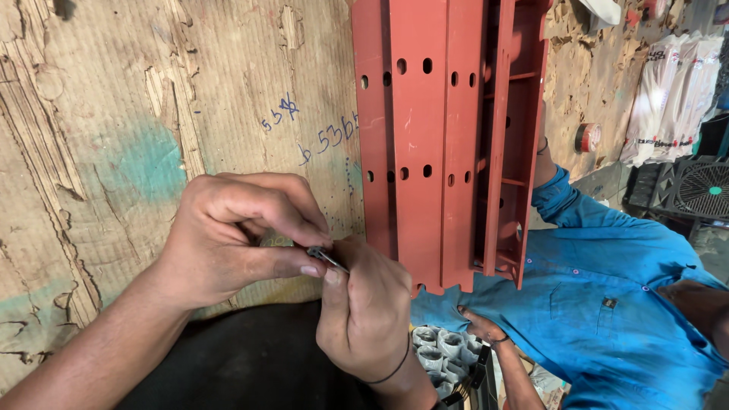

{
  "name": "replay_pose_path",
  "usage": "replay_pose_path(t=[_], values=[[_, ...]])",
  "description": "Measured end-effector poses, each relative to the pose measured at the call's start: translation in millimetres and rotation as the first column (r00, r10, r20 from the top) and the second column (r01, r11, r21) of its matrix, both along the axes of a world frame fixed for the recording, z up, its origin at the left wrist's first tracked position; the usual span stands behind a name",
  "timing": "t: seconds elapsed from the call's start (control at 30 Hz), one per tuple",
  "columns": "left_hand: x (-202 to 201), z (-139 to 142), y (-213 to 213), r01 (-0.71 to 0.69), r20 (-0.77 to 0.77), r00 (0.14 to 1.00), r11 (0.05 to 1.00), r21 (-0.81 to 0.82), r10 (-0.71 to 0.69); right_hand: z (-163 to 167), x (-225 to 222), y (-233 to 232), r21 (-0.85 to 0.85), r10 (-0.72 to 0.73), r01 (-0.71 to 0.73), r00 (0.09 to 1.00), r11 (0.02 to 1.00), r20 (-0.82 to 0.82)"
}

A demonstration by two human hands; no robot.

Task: The person holds a small metal component in one hand and repeatedly rubs it against a small abrasive pad to file and smooth its edges, turning the part over to work different sides. Red painted metal brackets rest on the workbench beside them while other workers handle parts nearby.

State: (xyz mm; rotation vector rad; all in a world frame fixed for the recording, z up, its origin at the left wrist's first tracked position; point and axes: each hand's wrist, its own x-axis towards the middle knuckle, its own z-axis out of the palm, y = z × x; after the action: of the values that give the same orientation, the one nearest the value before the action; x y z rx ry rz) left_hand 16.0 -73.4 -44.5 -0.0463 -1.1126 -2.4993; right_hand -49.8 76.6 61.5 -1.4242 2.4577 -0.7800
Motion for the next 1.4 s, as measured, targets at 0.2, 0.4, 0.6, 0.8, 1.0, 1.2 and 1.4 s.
replay_pose_path(t=[0.2, 0.4, 0.6, 0.8, 1.0, 1.2, 1.4], values=[[-1, 2, -3, -0.008, -0.029, 1.000, 0.990, -0.137, 0.005, 6, -10, 15, 0.021, -0.069, 0.067, 0.875, 0.998, 0.479], [1, 4, -1, 0.051, -0.084, 0.995, 0.993, -0.103, -0.060, -8, -37, 30, -0.213, 0.186, 0.023, 0.404, 0.977, 0.896], [-2, 1, -1, 0.136, -0.094, 0.987, 0.989, 0.053, -0.131, -13, -17, 28, -0.245, 0.050, 0.212, 0.651, 0.946, 0.757], [0, 3, 0, 0.089, -0.101, 0.991, 0.995, 0.045, -0.084, -1, -10, 15, -0.156, 0.035, 0.009, 0.960, 0.988, 0.276], [1, 4, -1, 0.015, -0.076, 0.997, 0.999, -0.039, -0.018, 1, -2, 4, -0.120, 0.004, 0.010, 0.993, 0.993, 0.121], [1, 4, 1, 0.020, -0.069, 0.997, 1.000, 0.012, -0.019, -6, -2, 4, -0.107, 0.053, -0.055, 0.998, 0.993, -0.027], [-2, 0, 2, 0.031, -0.087, 0.996, 0.999, 0.027, -0.028, -12, 2, 5, -0.089, -0.010, 0.004, 0.998, 0.996, -0.065]])
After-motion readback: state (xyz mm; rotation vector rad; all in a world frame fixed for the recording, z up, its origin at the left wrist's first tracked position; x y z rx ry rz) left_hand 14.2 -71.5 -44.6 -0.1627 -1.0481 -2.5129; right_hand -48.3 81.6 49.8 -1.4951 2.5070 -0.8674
